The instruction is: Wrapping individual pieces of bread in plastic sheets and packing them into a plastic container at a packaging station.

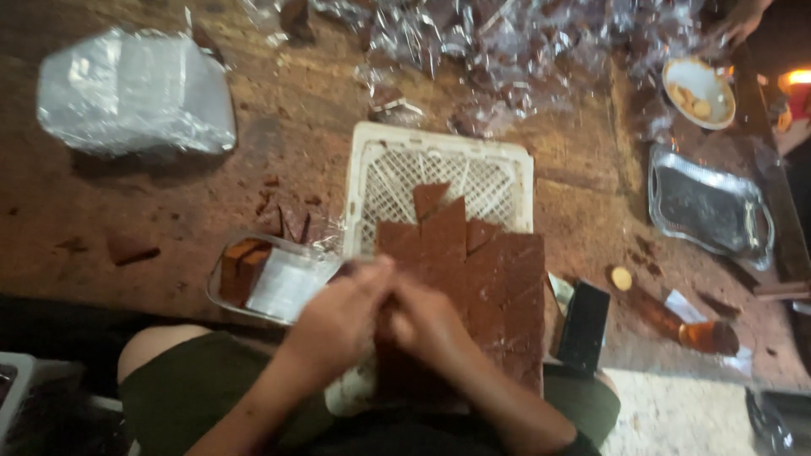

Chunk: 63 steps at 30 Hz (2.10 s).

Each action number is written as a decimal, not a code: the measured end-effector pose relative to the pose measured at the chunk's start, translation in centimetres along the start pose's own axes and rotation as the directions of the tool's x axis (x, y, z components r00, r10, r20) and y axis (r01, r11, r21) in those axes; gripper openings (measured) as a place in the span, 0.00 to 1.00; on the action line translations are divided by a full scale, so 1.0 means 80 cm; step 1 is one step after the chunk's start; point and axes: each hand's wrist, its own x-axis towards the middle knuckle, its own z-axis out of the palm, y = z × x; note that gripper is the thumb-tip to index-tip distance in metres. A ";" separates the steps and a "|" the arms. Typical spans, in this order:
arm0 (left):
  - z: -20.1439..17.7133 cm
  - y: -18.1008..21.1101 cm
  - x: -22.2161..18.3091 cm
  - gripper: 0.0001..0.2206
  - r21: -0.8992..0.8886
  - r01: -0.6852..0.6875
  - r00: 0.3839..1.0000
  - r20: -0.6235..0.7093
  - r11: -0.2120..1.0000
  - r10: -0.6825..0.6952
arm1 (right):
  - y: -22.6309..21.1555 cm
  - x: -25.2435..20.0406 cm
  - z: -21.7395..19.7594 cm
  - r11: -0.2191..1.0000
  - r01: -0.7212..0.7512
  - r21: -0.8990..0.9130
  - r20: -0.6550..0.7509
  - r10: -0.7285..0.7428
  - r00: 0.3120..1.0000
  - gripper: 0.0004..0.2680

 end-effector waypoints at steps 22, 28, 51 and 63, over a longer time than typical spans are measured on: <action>-0.037 -0.054 -0.079 0.07 0.036 0.523 0.852 -0.011 0.852 -0.523 | 0.172 0.139 0.008 0.918 -0.009 -0.397 0.136 0.068 0.988 0.31; -0.020 -0.060 -0.061 0.09 -0.151 0.516 0.836 -0.122 0.843 -0.534 | 0.058 0.095 -0.026 0.960 -0.005 -0.281 -0.222 -0.060 0.973 0.06; 0.003 0.017 0.001 0.16 0.123 -0.141 0.970 -0.179 0.982 0.162 | 0.018 0.019 0.008 0.998 -0.052 0.037 -0.246 0.059 0.968 0.09; -0.023 -0.053 -0.073 0.12 0.232 0.400 0.853 0.260 0.887 -0.453 | 0.001 0.091 -0.068 0.952 0.192 0.238 -0.397 -0.085 0.914 0.21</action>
